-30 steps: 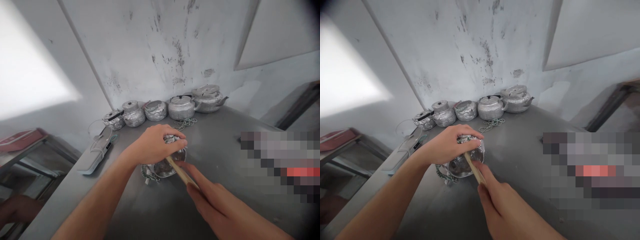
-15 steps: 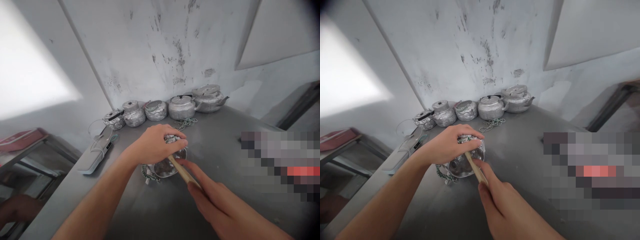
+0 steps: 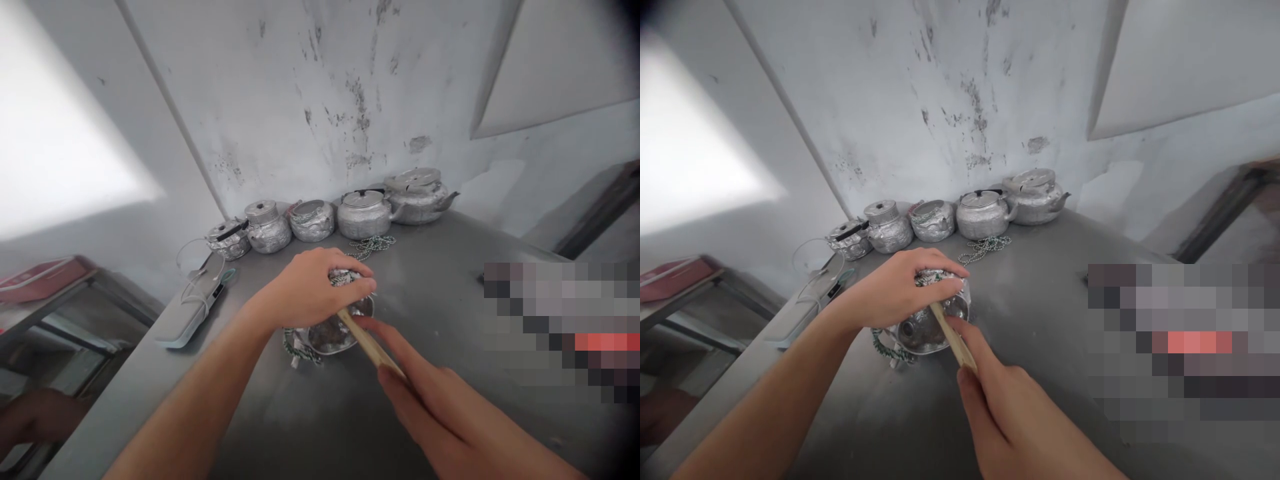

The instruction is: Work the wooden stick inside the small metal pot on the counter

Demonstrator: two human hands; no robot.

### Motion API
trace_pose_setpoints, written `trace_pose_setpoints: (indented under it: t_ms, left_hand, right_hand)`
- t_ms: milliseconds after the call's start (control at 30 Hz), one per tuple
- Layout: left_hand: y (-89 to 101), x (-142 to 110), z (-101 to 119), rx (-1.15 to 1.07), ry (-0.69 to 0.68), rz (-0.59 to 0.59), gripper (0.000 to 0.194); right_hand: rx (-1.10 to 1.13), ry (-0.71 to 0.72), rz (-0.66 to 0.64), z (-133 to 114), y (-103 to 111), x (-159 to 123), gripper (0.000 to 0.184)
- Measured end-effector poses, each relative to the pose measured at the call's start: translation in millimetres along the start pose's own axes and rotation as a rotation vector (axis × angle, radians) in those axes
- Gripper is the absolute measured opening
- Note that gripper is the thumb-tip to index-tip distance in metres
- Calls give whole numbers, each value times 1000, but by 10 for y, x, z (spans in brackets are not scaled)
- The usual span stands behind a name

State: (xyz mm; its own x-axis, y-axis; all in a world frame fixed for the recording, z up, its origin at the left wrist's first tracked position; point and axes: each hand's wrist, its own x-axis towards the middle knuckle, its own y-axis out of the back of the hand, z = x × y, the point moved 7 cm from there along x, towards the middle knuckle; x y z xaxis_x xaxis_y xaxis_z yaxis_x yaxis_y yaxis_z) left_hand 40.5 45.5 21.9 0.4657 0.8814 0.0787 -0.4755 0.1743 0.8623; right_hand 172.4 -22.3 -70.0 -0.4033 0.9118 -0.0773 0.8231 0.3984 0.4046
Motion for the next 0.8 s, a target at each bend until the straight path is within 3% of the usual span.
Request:
trace_pose_setpoints:
  t_ms: [167,300,533,800]
  left_hand:
    - [1,2,-7,-9,12,1,35]
    - [-4,7,-2,-10,3,10,32]
    - [-2,7,-21,-39,7,9,30]
    - [10,-9,-19,-70,1,7,30]
  right_hand:
    - [-6,-31,-4,22,-6,12,50]
    - [-4,-85,23,28,11,8,37]
    - [141,-295,-150,168,-130,-3,44]
    - [258,-459,-241,186,-238,-37,33]
